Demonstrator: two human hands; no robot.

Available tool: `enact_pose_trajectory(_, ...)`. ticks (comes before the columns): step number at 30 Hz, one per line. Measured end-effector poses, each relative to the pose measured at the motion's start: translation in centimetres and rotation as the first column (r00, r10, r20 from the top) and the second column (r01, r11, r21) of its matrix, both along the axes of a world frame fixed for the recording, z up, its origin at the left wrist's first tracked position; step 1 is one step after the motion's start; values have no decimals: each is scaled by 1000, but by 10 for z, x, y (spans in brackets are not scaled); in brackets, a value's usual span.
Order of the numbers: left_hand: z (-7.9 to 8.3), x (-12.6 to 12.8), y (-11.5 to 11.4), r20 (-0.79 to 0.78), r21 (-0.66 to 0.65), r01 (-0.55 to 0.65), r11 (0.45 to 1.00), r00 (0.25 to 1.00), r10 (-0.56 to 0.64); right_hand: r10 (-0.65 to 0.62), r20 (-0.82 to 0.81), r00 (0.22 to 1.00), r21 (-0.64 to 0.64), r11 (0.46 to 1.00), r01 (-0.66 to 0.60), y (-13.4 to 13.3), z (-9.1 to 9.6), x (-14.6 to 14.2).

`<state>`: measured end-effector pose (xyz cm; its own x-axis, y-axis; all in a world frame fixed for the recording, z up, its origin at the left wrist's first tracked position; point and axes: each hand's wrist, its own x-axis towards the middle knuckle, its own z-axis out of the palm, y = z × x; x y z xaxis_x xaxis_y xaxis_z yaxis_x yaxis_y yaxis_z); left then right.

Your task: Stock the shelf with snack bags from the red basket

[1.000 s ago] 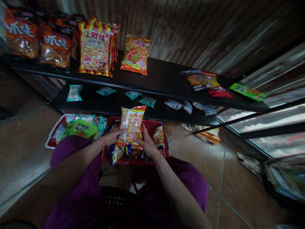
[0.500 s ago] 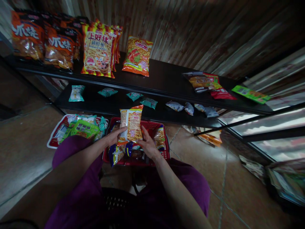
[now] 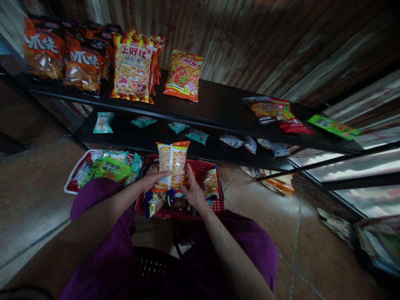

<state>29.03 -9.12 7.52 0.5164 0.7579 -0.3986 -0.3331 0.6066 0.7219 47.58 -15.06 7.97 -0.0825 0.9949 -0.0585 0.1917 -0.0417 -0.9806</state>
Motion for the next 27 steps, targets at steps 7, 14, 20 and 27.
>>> enact_pose_trajectory(7, 1, 2, -2, -51, -18, -39, 999, 998, 38, -34, 467, 884, 225, 971, -81, -3, -2, 4)
enact_pose_trajectory(14, 4, 3, -2, -37, 4, 8, 1000, 999, -8, -88, 666, 741, 328, 927, -184, -2, -4, 6)
enact_pose_trajectory(20, 3, 2, -3, 40, -4, 43, 999, 998, -43, -114, 657, 745, 342, 926, -159, -1, -5, 8)
enact_pose_trajectory(27, 10, 2, -2, 119, 7, -7, 1000, 993, 6, -46, 432, 901, 219, 974, -55, 1, 0, 8)
